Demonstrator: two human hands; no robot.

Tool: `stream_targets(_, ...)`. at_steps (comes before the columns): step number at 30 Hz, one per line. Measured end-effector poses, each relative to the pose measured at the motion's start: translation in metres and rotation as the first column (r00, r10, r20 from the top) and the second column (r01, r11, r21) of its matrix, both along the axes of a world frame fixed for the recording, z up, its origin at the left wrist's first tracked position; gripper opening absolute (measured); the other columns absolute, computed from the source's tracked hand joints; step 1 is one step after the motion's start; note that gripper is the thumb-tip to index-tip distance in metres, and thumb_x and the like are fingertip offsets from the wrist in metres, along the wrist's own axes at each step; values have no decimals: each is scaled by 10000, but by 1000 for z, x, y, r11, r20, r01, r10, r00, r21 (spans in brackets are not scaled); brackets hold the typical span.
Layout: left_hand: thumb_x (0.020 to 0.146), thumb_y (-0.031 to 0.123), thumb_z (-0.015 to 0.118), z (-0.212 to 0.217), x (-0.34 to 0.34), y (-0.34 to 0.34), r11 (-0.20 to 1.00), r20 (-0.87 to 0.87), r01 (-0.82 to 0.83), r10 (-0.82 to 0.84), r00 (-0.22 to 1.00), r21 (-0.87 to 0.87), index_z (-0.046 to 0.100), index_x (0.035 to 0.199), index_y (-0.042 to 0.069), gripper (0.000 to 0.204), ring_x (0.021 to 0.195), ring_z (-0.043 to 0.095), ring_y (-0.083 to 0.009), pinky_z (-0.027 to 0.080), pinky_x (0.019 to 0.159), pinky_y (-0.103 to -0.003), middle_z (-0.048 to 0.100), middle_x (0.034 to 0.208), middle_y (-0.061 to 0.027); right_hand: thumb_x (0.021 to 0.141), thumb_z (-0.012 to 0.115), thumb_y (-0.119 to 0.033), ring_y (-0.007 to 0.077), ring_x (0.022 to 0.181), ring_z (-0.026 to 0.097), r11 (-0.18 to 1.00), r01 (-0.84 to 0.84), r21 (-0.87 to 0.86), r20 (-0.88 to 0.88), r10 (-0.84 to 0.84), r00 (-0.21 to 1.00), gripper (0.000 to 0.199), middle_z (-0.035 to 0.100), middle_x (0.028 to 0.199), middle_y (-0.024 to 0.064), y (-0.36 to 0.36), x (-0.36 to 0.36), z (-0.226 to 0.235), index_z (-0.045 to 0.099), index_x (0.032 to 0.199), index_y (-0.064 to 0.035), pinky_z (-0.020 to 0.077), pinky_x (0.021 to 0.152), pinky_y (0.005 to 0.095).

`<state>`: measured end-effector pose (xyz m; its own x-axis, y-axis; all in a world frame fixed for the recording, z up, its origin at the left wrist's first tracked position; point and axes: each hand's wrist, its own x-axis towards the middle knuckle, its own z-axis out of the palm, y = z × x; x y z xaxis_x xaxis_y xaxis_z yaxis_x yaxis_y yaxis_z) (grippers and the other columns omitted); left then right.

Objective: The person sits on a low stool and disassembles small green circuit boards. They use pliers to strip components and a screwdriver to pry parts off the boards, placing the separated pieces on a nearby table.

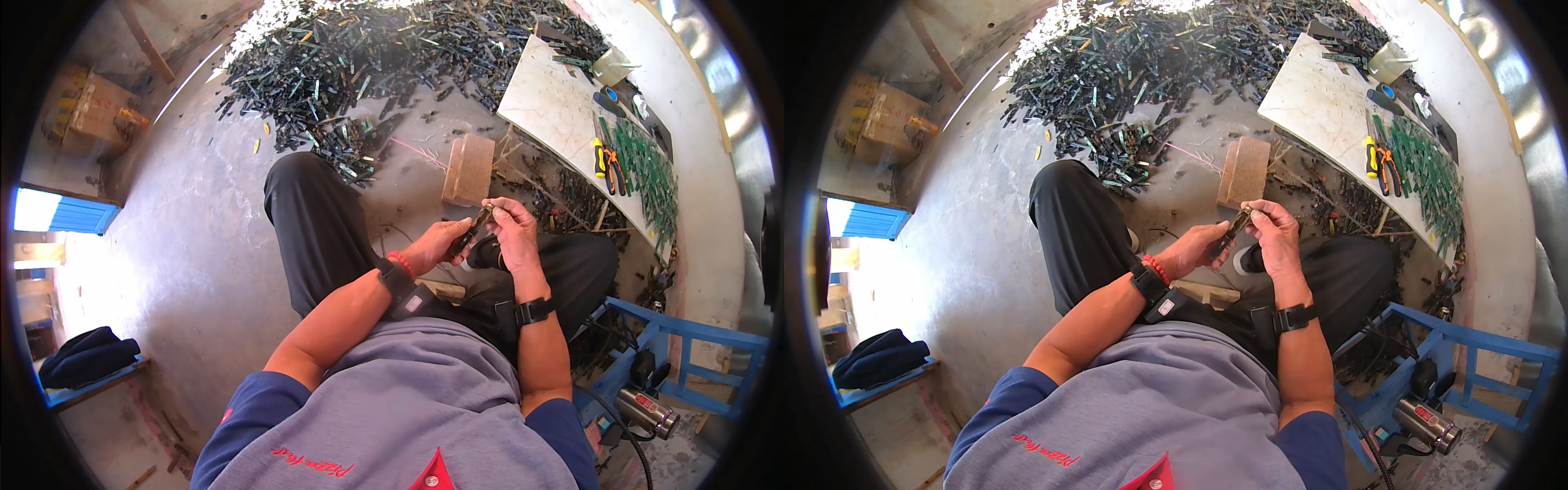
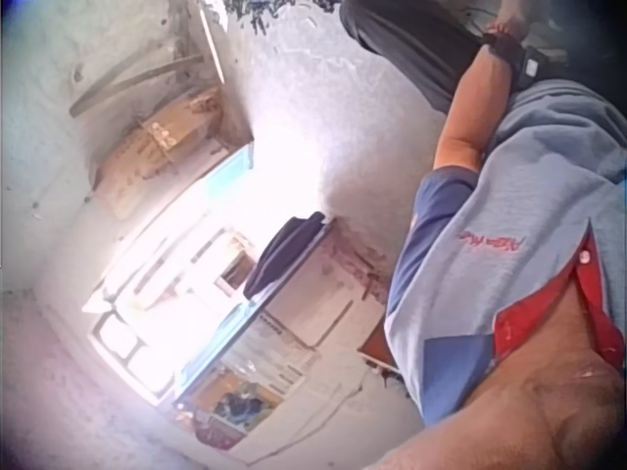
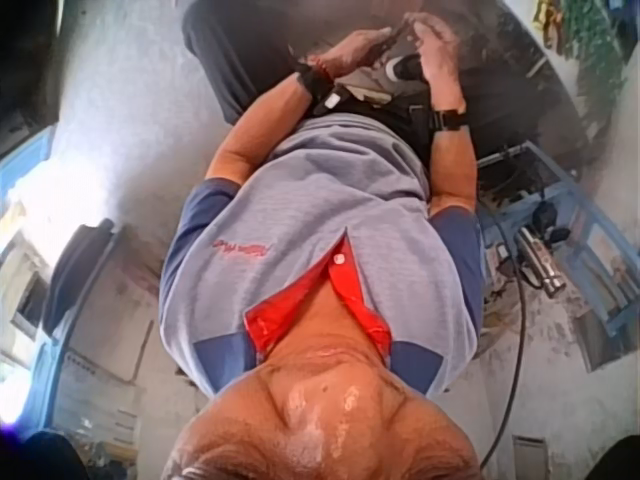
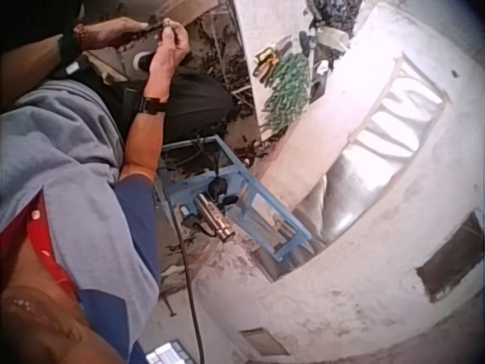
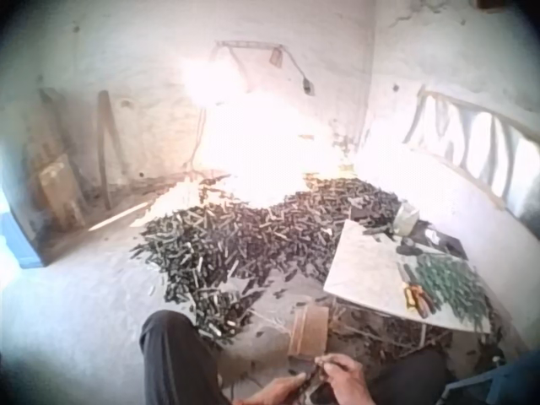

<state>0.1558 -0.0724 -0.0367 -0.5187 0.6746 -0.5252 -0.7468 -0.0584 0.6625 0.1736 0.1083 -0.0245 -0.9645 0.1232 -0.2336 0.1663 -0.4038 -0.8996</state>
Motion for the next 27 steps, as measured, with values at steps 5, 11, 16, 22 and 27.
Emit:
stream_targets(5,993,421,364,-2,0,-1,1000,-6,8,-7,1000,13,565,957,36,436,565,500,-120,396,548,-253,551,675,-28,890,558,-29,79,721,572,999,-3,44,25,2,1000,139,669,964,55,-1,1,-2,641,1001,-26,482,633,216)
stream_targets(11,999,415,344,-1,1,-3,1000,-27,14,-14,1000,-17,565,949,38,440,560,501,-118,401,541,-252,548,659,-27,865,588,-1,82,735,583,990,-21,141,-40,27,999,126,666,970,60,-6,4,9,648,975,-9,494,648,220)
stream_targets(16,1000,421,339,-4,2,-2,999,-49,16,-18,999,-47,565,934,43,445,567,500,-111,408,547,-243,549,670,-23,833,616,35,84,777,594,975,-23,219,-88,43,995,121,662,1000,70,-14,8,22,656,942,2,507,672,222)
stream_targets(22,996,425,357,-8,1,1,999,-41,15,-17,999,-43,565,921,50,435,584,499,-108,407,549,-239,551,695,-19,823,617,57,77,782,591,970,-35,241,-119,66,991,124,659,993,65,-13,9,24,653,933,11,505,671,213)
stream_targets(27,994,394,376,-10,0,1,998,-25,11,-12,1000,-55,562,916,53,396,584,496,-109,399,545,-238,546,695,-19,820,620,69,66,778,578,957,-59,282,-145,103,984,111,650,983,57,-16,11,28,643,920,28,496,672,204)
